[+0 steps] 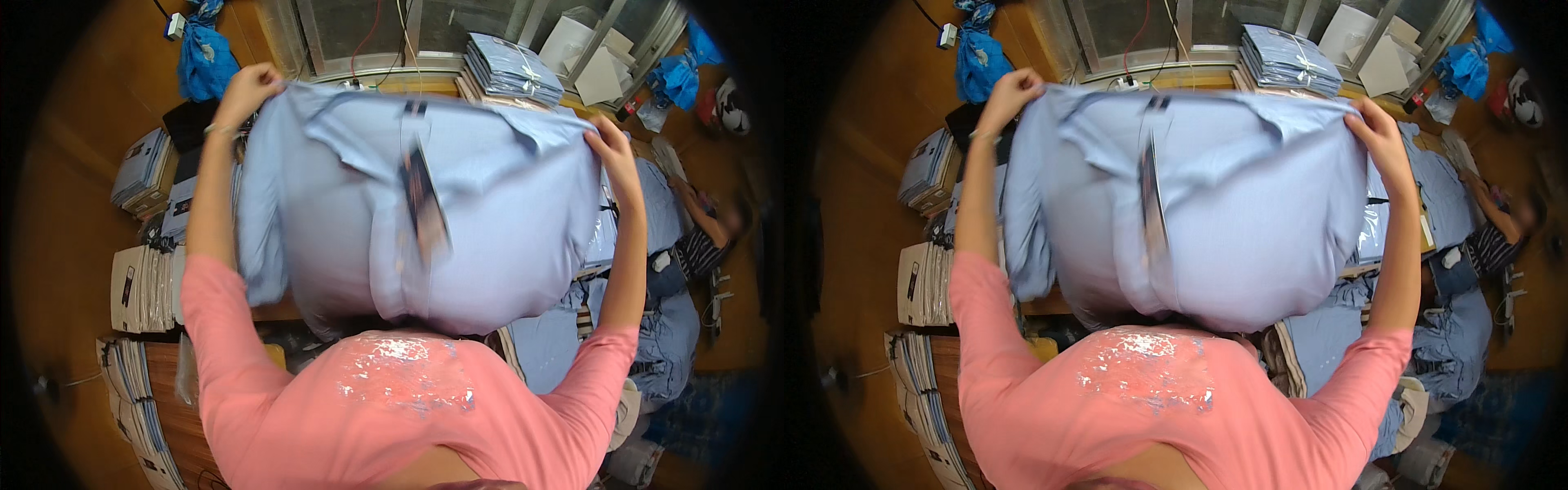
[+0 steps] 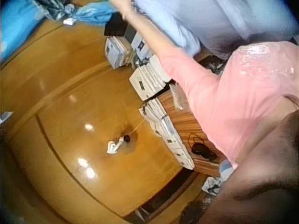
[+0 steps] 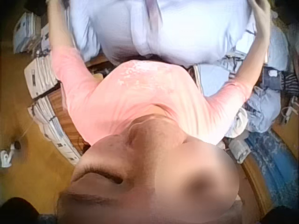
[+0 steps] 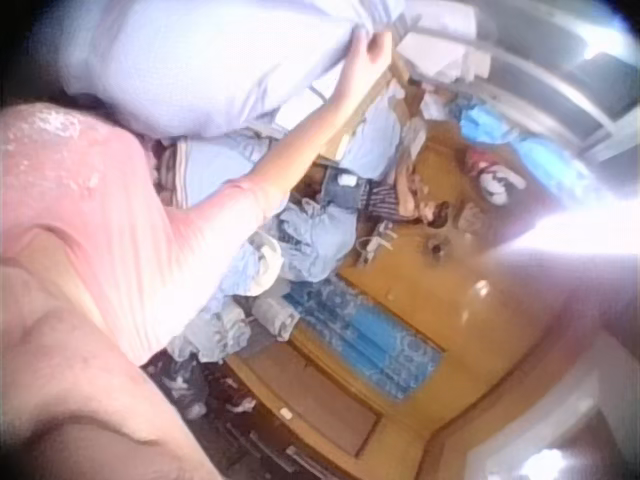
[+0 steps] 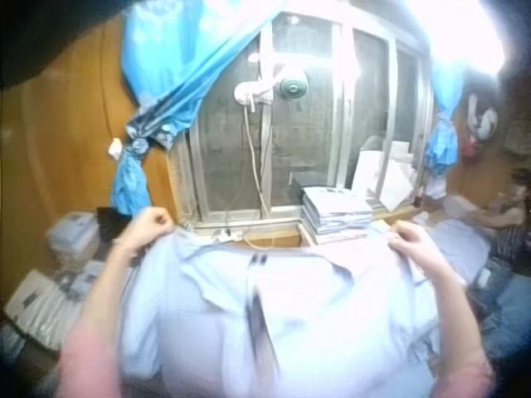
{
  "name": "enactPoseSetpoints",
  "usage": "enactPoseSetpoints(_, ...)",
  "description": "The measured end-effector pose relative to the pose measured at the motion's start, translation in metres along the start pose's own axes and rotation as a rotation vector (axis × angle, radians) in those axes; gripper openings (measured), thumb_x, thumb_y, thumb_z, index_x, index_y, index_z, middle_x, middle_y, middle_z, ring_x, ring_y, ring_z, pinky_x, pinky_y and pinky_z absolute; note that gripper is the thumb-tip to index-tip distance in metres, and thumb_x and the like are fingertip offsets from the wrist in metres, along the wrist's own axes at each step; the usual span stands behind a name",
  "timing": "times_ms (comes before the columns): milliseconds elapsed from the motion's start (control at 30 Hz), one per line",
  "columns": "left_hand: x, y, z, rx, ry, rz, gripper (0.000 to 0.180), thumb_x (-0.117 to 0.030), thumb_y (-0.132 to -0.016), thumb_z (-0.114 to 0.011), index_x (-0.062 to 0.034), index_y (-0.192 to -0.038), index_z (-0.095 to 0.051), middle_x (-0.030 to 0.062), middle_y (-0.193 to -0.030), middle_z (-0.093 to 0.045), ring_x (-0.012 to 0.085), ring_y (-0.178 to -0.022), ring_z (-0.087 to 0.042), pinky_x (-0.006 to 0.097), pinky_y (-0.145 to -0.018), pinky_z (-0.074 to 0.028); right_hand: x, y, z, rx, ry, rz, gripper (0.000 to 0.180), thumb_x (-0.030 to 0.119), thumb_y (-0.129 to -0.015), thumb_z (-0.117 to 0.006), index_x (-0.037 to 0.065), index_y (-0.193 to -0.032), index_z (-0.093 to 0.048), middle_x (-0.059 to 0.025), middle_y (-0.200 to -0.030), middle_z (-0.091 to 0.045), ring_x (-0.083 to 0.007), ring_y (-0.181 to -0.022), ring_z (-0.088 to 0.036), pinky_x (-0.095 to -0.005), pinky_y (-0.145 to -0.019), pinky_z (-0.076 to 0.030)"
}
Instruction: The person folds a light blue button-down shirt around a cardboard insert, places it into a clear plastic bag, seals the bag, and applies a black plastic strap around the packaged shirt.
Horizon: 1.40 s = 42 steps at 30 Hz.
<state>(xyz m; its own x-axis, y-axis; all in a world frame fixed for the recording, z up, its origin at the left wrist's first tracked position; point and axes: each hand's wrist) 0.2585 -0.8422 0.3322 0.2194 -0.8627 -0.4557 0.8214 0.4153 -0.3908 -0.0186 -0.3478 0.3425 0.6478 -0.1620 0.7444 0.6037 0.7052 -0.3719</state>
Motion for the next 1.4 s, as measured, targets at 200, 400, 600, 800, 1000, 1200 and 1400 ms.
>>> enactPoseSetpoints(200, -0.034, -0.098, -0.02, -0.478, 0.709, -0.252, 0.008, -0.003, -0.085, -0.053, -0.001, -0.092, -0.056, 0.0054, -0.09, -0.06, 0.0101, -0.081, -0.054, 0.022, -0.072, -0.043, 0.066, -0.024, 0.067, -0.774, 0.026, 0.394, 0.014, 0.01, -0.089, -0.056, 0.003, -0.1, -0.06, 0.001, -0.087, -0.058, -0.0067, -0.079, -0.051, -0.0203, -0.073, -0.04)
enactPoseSetpoints(400, -0.008, -0.088, 0.012, -0.402, 1.112, -0.3, 0.013, -0.011, -0.091, -0.052, -0.0002, -0.099, -0.053, 0.0072, -0.098, -0.059, 0.0124, -0.089, -0.057, 0.025, -0.076, -0.047, 0.178, 0.031, 0.021, -0.944, -0.056, 0.555, 0.02, 0.011, -0.089, -0.057, 0.001, -0.106, -0.056, -0.0074, -0.092, -0.063, -0.0101, -0.082, -0.059, -0.0226, -0.072, -0.047)
enactPoseSetpoints(600, 0.164, 0.013, -0.076, -0.334, 1.208, 0.274, 0.016, -0.008, -0.09, -0.053, 0.0001, -0.104, -0.049, 0.01, -0.1, -0.059, 0.0172, -0.096, -0.056, 0.032, -0.086, -0.045, 0.14, 0.078, -0.201, -0.011, -0.094, -0.048, 0.019, 0.014, -0.085, -0.058, 0.006, -0.102, -0.058, -0.0095, -0.098, -0.057, -0.0172, -0.089, -0.055, -0.0304, -0.081, -0.044)
enactPoseSetpoints(800, 0.271, 0.115, -0.134, -0.382, 0.41, 0.499, 0.056, -0.016, -0.086, -0.059, 0.0021, -0.131, -0.03, 0.0198, -0.127, -0.042, 0.0308, -0.118, -0.041, 0.036, -0.101, -0.03, 0.108, 0.115, -0.366, 1.072, -0.848, -0.047, 0.058, 0.029, -0.093, -0.05, 0.004, -0.14, -0.026, -0.0109, -0.143, -0.029, -0.0245, -0.132, -0.029, -0.0372, -0.107, -0.025)
enactPoseSetpoints(1000, 0.107, 0.256, -0.223, -0.265, 0.182, 0.469, 0.049, -0.017, -0.085, -0.057, 0.0004, -0.128, -0.039, 0.0199, -0.129, -0.042, 0.0341, -0.122, -0.038, 0.042, -0.103, -0.027, -0.11, 0.081, -0.342, 0.1, 0.079, -0.1, 0.033, 0.022, -0.085, -0.058, 0.006, -0.114, -0.056, -0.0162, -0.12, -0.051, -0.0337, -0.113, -0.047, -0.0408, -0.097, -0.035)
enactPoseSetpoints(1200, 0.077, 0.306, -0.248, -0.028, -0.258, 0.398, 0.052, -0.029, -0.083, -0.058, -0.0075, -0.128, -0.043, 0.0171, -0.136, -0.036, 0.0355, -0.128, -0.028, 0.059, -0.1, -0.02, -0.189, 0.122, -0.312, 0.136, 0.682, -0.231, 0.048, 0.035, -0.088, -0.051, 0.018, -0.132, -0.044, -0.015, -0.143, -0.03, -0.0345, -0.133, -0.023, -0.0622, -0.102, -0.015)
enactPoseSetpoints(1400, 0.053, 0.345, -0.205, 0.197, -0.359, 0.42, 0.052, -0.025, -0.081, -0.061, -0.0082, -0.128, -0.045, 0.0163, -0.135, -0.037, 0.0353, -0.125, -0.033, 0.056, -0.099, -0.025, -0.126, 0.229, -0.277, 0.355, 0.778, -0.273, 0.058, 0.036, -0.081, -0.058, 0.015, -0.133, -0.043, -0.0173, -0.136, -0.037, -0.0358, -0.127, -0.031, -0.0556, -0.102, -0.019)
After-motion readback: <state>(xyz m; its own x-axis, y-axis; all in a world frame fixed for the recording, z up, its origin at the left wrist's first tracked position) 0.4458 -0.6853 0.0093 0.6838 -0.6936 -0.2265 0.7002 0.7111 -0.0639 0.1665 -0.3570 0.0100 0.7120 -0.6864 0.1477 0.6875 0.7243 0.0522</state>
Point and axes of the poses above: each hand's wrist, its own y-axis away from the middle knuckle, its own z-axis out of the back of the hand, x = y × z
